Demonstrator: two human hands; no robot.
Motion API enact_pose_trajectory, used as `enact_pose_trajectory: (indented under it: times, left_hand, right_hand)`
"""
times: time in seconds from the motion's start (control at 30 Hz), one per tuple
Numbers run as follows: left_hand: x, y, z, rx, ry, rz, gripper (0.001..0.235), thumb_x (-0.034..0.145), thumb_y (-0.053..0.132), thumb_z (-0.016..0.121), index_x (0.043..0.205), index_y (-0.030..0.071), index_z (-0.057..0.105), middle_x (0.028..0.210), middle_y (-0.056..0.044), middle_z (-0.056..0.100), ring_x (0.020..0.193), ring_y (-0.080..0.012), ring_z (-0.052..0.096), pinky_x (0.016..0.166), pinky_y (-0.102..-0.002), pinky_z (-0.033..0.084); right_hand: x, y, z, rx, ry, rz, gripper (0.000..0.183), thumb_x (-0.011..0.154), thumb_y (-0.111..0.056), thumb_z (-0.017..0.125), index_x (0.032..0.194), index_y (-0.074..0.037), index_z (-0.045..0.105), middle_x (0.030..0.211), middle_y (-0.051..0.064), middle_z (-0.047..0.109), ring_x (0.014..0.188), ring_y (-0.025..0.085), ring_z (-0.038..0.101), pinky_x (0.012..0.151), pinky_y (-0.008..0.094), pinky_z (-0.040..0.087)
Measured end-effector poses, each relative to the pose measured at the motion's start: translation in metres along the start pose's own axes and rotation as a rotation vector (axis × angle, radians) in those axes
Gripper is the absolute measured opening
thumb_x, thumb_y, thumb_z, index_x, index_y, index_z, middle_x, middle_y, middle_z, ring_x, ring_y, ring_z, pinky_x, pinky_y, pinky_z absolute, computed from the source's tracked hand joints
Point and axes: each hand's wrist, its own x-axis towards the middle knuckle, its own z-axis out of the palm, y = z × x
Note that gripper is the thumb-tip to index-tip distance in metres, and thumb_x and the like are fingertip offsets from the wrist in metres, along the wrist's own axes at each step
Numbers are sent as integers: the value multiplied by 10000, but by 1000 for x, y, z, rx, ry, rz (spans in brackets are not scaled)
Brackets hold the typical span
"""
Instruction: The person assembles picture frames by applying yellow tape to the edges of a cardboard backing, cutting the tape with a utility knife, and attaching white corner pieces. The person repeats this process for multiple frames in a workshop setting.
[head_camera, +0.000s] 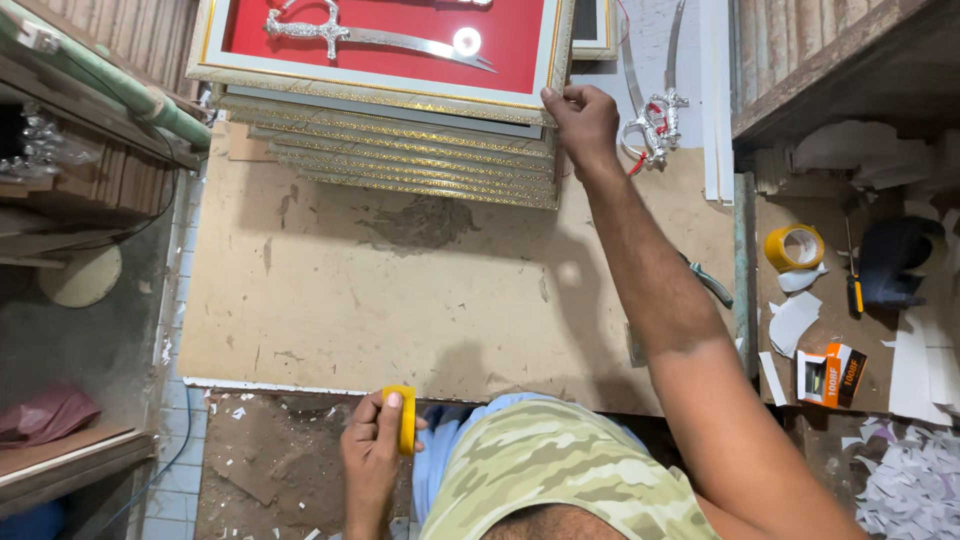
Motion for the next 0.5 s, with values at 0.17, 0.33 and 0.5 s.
enact_pose_trajectory:
  times: [0.17, 0.33, 0.5]
  left_hand:
    - [-28, -52, 5, 27, 118, 1, 260, 982, 254, 622, 1041, 11, 693, 736, -105, 721, 570, -120, 643, 505, -283, 546]
    - [-40, -101, -10, 46, 225, 2, 276, 975, 260, 623, 1056, 1, 675, 737, -129, 747, 558, -141, 663, 505, -299, 564]
    - [-60, -126, -29, 63, 360, -85, 275, 980, 251, 612, 1086, 3, 666, 743, -150, 747, 549, -174, 667, 509, -318, 567]
  right_hand:
    - [3, 9, 4, 283, -213, 267, 331, 884, -255, 824, 940, -2, 619, 771, 73, 669, 569, 126, 617, 468, 300, 515]
    - [-106, 31, -5, 359, -449, 363, 320, 842, -231, 804, 1031, -26, 645, 837, 89, 676, 657, 176, 637, 549, 337, 537]
    - [-140, 51, -29, 1029, -304, 609, 659, 832, -288, 779, 1377, -42, 501, 1209, 106, 683, 1092, 224, 718, 959, 412, 625]
